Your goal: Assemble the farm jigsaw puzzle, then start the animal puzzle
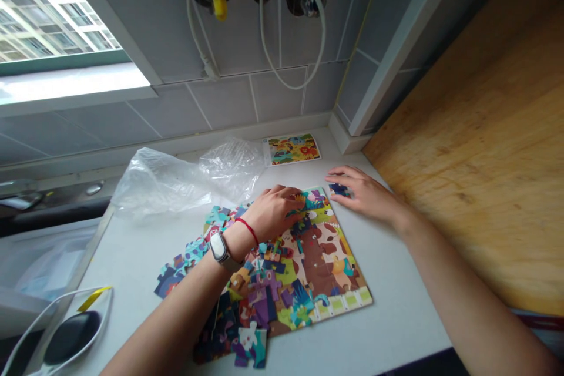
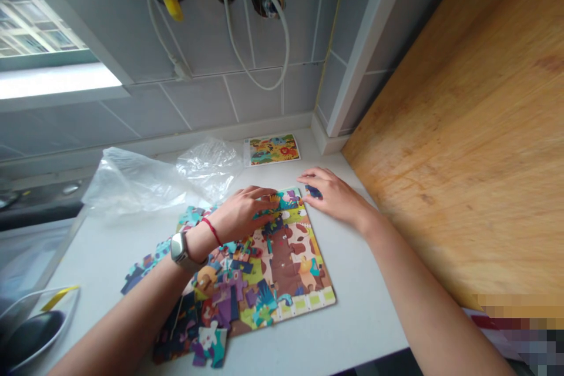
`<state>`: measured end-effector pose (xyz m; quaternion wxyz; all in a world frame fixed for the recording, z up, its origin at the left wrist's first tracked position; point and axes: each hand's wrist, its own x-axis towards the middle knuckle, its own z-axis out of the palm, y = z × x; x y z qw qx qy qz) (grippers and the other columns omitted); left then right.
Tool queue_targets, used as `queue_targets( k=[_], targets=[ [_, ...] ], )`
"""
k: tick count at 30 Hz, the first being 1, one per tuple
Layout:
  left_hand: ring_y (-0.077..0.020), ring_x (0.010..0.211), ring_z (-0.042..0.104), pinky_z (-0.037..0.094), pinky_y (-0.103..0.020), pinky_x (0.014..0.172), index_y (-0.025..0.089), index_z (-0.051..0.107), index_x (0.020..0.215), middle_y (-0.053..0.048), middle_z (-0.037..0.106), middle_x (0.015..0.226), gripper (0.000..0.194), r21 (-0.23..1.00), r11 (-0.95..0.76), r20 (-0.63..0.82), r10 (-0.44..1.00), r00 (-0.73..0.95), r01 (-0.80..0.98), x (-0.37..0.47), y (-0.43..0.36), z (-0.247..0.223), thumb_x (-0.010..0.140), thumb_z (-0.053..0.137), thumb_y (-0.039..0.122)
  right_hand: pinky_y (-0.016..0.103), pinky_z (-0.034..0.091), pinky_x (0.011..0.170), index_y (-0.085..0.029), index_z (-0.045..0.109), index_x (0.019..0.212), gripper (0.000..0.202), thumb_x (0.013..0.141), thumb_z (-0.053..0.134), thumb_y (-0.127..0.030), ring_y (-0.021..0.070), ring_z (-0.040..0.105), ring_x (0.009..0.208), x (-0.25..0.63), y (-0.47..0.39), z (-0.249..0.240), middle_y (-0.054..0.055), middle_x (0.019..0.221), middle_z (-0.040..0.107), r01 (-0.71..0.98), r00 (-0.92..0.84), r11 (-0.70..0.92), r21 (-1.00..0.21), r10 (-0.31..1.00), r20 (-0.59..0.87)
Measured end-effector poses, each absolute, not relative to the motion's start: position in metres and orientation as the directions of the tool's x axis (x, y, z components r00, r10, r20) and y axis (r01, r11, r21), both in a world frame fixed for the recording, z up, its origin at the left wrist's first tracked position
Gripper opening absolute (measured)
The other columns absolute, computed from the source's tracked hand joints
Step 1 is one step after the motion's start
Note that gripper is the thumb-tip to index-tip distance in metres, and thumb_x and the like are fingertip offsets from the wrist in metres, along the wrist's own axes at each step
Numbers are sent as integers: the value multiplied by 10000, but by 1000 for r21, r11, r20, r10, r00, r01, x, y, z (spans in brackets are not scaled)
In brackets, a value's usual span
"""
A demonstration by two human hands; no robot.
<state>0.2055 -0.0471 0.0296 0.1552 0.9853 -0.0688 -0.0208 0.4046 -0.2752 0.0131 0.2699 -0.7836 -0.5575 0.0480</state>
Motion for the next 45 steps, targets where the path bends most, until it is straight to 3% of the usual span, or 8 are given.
queue_targets(
  k=[9,14,18,21,26,29,35,45],
  targets=[
    [-328,1388,621,532,-532,1156,281,704,1380,-69,609,1580,379,310,-944,-72,-138,988,-109,203,-53,35,1002,718,310,505,579,1116,-284,774,1333,482,860,866,-302,321,694,1243,383,-261,12,102,1309,754,863,313,-185,-470,927,209],
    [-307,1445,602,507,-456,1204,216,564,1552,-161,484,1675,658,392,-918,-128,-122,984,-63,201,-27,49,947,800,322,503,576,1120,-293,768,1345,452,898,831,-292,308,695,1246,383,-261,12,98,1328,756,851,299,-164,-500,932,202],
    [-273,1376,660,525,-429,1182,180,629,1476,-137,656,1520,483,402,-916,-16,-6,1000,1,192,0,67,1019,705,318,502,568,1131,-292,764,1357,456,907,828,-321,308,688,1265,384,-260,10,101,1341,751,839,302,-166,-518,934,190],
    [-247,1154,772,613,-376,1014,187,680,1410,-113,773,1324,413,433,-901,5,35,999,29,184,8,77,1028,678,343,516,559,1142,-291,766,1355,456,907,829,-347,307,687,1265,386,-260,7,106,1349,744,839,295,-171,-517,941,167],
    [-200,900,812,614,-302,816,201,726,1336,-82,828,1180,360,499,-866,-30,28,999,39,175,5,94,1014,662,348,530,563,1129,-265,766,1353,464,906,831,-371,324,681,1274,388,-264,9,123,1369,730,845,306,-177,-505,934,186],
    [-179,759,788,586,-295,768,200,769,1250,-58,848,996,314,466,-879,54,144,988,103,167,8,111,1021,649,378,507,587,1087,-261,790,1285,348,958,778,-377,312,705,1234,382,-263,14,122,1337,733,848,313,-125,-514,902,297],
    [-178,802,786,571,-306,830,204,791,1190,-51,834,974,301,410,-889,218,315,924,206,140,18,147,1030,641,410,419,624,941,-265,815,1093,136,1005,712,-269,254,758,1046,353,-250,15,98,1153,766,853,259,40,-521,834,487],
    [-242,958,786,586,-323,829,214,751,1293,-95,816,1100,343,318,-932,25,192,981,174,141,5,138,1053,639,432,357,647,844,-252,778,1109,152,1021,675,-181,212,778,947,284,-227,27,80,1070,783,766,70,250,-592,883,463]
  ],
)
